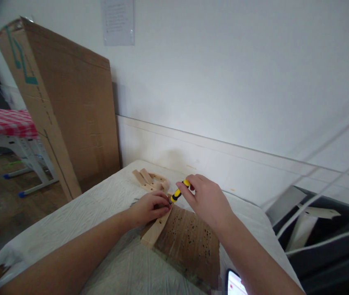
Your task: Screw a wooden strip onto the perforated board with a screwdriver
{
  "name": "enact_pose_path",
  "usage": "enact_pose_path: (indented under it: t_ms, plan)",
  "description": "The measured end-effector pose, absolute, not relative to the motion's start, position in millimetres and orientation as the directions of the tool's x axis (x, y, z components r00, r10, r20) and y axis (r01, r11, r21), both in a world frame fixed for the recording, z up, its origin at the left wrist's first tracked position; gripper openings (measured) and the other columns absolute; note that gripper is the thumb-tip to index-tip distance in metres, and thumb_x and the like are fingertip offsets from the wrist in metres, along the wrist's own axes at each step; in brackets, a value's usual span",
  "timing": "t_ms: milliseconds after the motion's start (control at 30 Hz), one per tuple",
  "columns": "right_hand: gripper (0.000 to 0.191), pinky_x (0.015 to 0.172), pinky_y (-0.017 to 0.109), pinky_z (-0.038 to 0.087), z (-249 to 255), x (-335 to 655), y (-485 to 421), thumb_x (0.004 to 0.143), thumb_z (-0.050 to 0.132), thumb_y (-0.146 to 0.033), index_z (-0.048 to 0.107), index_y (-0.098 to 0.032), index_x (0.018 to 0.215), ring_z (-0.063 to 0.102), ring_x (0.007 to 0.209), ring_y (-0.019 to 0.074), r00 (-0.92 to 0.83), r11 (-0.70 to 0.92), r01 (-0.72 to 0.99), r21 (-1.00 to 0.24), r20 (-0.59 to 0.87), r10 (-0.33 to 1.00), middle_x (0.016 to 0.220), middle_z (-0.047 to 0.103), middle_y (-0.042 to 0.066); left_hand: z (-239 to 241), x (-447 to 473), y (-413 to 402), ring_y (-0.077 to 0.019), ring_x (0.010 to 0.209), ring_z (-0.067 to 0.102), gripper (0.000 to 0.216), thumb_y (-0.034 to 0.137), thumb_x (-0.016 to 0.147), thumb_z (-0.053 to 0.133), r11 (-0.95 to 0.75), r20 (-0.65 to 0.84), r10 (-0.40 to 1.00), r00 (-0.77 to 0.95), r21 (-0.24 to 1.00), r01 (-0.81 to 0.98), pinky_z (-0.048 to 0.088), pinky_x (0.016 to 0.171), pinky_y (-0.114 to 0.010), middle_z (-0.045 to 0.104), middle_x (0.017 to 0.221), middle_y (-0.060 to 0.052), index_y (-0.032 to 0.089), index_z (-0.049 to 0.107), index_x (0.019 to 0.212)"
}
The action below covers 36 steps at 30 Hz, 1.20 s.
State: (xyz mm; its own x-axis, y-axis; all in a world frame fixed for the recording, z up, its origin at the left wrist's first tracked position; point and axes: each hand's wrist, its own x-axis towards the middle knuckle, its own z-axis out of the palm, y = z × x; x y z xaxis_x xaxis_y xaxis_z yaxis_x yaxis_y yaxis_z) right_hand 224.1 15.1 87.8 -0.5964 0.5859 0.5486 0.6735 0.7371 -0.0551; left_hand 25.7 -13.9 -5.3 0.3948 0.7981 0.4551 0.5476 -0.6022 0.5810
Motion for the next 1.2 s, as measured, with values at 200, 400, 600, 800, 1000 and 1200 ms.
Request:
enact_pose_path:
  t_ms: [200,400,600,800,1000,1200]
  plan:
    - [0.041,0.083,0.034,0.049,89.3,229.1,14.9,0.093,0.038,-0.035,0.054,-0.017,0.126,0.064,0.094,0.0194,-0.663,0.828,0.534,-0.169,0.524,0.535,0.107,0.068,0.010,-2.7,26.7,-15.1,-0.0161,0.089,0.057,0.020,0.026,0.085,0.052,-0.599,0.451,0.801,0.395,0.583,0.549,0.045,0.083,-0.029,0.064,0.093,-0.007,0.017,0.069,0.088]
    - [0.038,0.067,0.033,0.049,90.8,227.6,15.4,0.092,0.037,-0.041,0.066,-0.017,0.088,0.065,0.072,0.0202,-0.638,0.752,0.655,-0.068,0.484,0.600,0.079,0.070,0.008,-4.2,27.1,-14.4,-0.0164,0.090,0.057,0.019,0.026,0.085,0.053,-0.591,0.445,0.806,0.390,0.593,0.546,0.045,0.083,-0.029,0.064,0.095,-0.006,0.018,0.069,0.088]
    - [0.040,0.082,0.036,0.048,84.3,221.7,13.8,0.093,0.037,-0.041,0.059,-0.015,0.112,0.064,0.092,0.0213,-0.612,0.767,0.626,-0.142,0.519,0.596,0.103,0.068,0.011,-3.9,26.6,-14.0,-0.0161,0.088,0.057,0.018,0.026,0.085,0.053,-0.597,0.453,0.802,0.389,0.589,0.545,0.045,0.082,-0.029,0.064,0.092,-0.006,0.017,0.069,0.086]
    - [0.037,0.090,0.036,0.044,86.6,221.9,7.6,0.095,0.029,-0.032,0.052,-0.015,0.119,0.058,0.103,0.0196,-0.674,0.838,0.501,-0.217,0.509,0.535,0.111,0.063,0.012,-4.1,26.6,-14.8,-0.0153,0.086,0.057,0.018,0.026,0.085,0.054,-0.600,0.463,0.800,0.382,0.601,0.527,0.045,0.081,-0.028,0.063,0.090,-0.006,0.017,0.069,0.085]
    - [0.027,0.063,0.031,0.045,84.2,217.9,10.9,0.089,0.046,-0.041,0.055,-0.018,0.078,0.056,0.066,0.0172,-0.572,0.763,0.598,-0.245,0.535,0.621,0.072,0.060,0.005,-4.7,26.3,-14.4,-0.0153,0.089,0.056,0.019,0.027,0.085,0.053,-0.598,0.451,0.801,0.393,0.594,0.538,0.044,0.082,-0.027,0.063,0.093,-0.006,0.017,0.069,0.086]
    - [0.029,0.078,0.034,0.048,86.6,222.4,14.0,0.091,0.042,-0.032,0.055,-0.021,0.115,0.060,0.088,0.0181,-0.669,0.860,0.432,-0.273,0.542,0.508,0.103,0.063,0.009,-4.2,26.0,-13.9,-0.0154,0.087,0.056,0.018,0.026,0.085,0.053,-0.599,0.453,0.801,0.392,0.588,0.544,0.044,0.081,-0.027,0.063,0.092,-0.006,0.017,0.069,0.083]
